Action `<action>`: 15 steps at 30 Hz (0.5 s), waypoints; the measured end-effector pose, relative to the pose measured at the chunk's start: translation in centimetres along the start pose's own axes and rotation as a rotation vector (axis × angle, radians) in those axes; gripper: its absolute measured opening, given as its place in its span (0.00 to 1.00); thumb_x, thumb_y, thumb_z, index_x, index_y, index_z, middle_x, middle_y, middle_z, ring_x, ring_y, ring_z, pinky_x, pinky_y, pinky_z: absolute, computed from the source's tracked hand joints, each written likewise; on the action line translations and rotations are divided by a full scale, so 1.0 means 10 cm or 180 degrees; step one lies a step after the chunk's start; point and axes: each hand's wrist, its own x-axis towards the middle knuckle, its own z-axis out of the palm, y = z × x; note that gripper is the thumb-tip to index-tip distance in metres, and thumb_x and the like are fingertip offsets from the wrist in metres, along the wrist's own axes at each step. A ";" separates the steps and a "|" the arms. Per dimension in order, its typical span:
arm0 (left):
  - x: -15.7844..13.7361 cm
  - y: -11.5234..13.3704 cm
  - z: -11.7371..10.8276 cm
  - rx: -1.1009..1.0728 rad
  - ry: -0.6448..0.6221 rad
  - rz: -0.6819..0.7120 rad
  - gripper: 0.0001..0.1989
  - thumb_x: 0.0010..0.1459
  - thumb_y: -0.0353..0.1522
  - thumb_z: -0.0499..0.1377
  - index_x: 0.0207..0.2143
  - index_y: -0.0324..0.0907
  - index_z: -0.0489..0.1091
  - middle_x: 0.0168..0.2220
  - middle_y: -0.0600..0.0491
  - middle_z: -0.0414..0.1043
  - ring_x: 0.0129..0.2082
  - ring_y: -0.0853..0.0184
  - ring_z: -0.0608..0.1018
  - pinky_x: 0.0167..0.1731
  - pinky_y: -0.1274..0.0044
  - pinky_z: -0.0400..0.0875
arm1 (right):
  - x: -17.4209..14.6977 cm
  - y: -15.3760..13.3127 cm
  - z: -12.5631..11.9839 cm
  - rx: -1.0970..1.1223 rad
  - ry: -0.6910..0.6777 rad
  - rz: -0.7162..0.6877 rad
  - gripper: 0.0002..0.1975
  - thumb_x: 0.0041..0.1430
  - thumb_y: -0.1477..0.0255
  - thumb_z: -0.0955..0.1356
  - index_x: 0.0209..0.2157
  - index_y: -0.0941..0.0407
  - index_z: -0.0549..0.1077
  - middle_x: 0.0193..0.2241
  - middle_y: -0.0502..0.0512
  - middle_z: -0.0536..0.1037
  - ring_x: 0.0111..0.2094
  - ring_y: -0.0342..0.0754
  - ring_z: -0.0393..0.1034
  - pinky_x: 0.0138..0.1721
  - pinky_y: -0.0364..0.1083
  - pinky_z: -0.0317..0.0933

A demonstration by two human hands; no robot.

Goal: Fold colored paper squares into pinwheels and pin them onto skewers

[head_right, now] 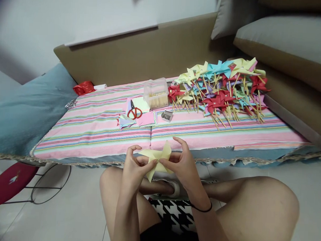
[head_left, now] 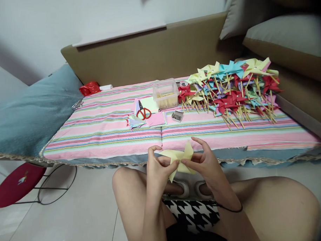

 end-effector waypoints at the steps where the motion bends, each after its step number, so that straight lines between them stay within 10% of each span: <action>1: 0.00 0.00 0.00 0.0008 -0.0005 0.0005 0.27 0.45 0.30 0.65 0.40 0.47 0.49 0.17 0.65 0.68 0.16 0.73 0.68 0.21 0.83 0.61 | 0.00 0.00 0.00 0.0005 0.0011 0.0007 0.46 0.37 0.66 0.78 0.56 0.50 0.55 0.21 0.45 0.78 0.24 0.50 0.74 0.27 0.46 0.66; 15: -0.01 0.04 0.04 -0.0446 -0.0226 -0.0171 0.26 0.49 0.37 0.64 0.44 0.47 0.52 0.20 0.62 0.71 0.19 0.72 0.72 0.21 0.82 0.61 | 0.03 -0.01 -0.02 0.0083 0.0128 0.0196 0.45 0.33 0.69 0.77 0.53 0.51 0.55 0.23 0.47 0.79 0.24 0.51 0.75 0.25 0.46 0.66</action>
